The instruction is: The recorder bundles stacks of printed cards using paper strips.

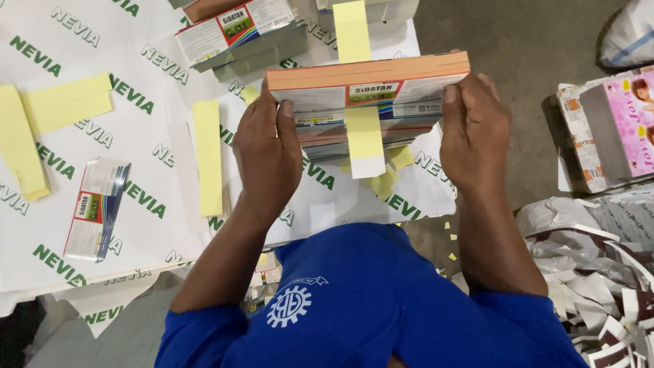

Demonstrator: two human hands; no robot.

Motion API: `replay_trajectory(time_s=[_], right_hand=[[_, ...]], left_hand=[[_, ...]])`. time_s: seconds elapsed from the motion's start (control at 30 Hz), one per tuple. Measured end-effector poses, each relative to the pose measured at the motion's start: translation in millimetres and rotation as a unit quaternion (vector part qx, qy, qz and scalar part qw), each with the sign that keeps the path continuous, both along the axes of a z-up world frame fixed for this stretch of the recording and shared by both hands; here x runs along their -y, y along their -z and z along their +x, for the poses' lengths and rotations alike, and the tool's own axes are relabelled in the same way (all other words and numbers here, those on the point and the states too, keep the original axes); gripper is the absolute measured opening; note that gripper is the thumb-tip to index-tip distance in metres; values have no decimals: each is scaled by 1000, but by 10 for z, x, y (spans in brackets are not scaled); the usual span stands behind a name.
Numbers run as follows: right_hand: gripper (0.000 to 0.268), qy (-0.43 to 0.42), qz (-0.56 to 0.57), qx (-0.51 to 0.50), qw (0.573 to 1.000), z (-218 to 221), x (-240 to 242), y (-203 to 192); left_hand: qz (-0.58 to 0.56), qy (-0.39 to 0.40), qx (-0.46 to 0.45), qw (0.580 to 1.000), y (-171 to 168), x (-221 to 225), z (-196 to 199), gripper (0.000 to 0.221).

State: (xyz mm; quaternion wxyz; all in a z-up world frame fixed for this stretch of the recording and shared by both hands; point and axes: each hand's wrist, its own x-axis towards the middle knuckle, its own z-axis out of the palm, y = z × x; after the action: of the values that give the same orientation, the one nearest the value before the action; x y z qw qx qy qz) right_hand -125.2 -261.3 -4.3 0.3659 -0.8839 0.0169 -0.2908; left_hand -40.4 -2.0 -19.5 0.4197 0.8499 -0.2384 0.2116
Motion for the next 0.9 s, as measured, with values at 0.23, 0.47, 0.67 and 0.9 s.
replay_trajectory(time_s=[0.23, 0.47, 0.67, 0.9], right_hand=[[16, -18, -3, 7, 1000, 7, 123, -16], [13, -56, 111, 2, 992, 45, 340, -3], [24, -61, 218, -58, 972, 43, 323, -360], [21, -64, 301, -113, 945, 125, 553, 24]], left_hand=[[-11, 16, -37, 999, 20, -118, 50, 30], [-94, 119, -85, 985, -134, -288, 232, 19], [-79, 113, -223, 965, -405, -366, 293, 24], [-57, 129, -337, 931, -389, -367, 438, 28]])
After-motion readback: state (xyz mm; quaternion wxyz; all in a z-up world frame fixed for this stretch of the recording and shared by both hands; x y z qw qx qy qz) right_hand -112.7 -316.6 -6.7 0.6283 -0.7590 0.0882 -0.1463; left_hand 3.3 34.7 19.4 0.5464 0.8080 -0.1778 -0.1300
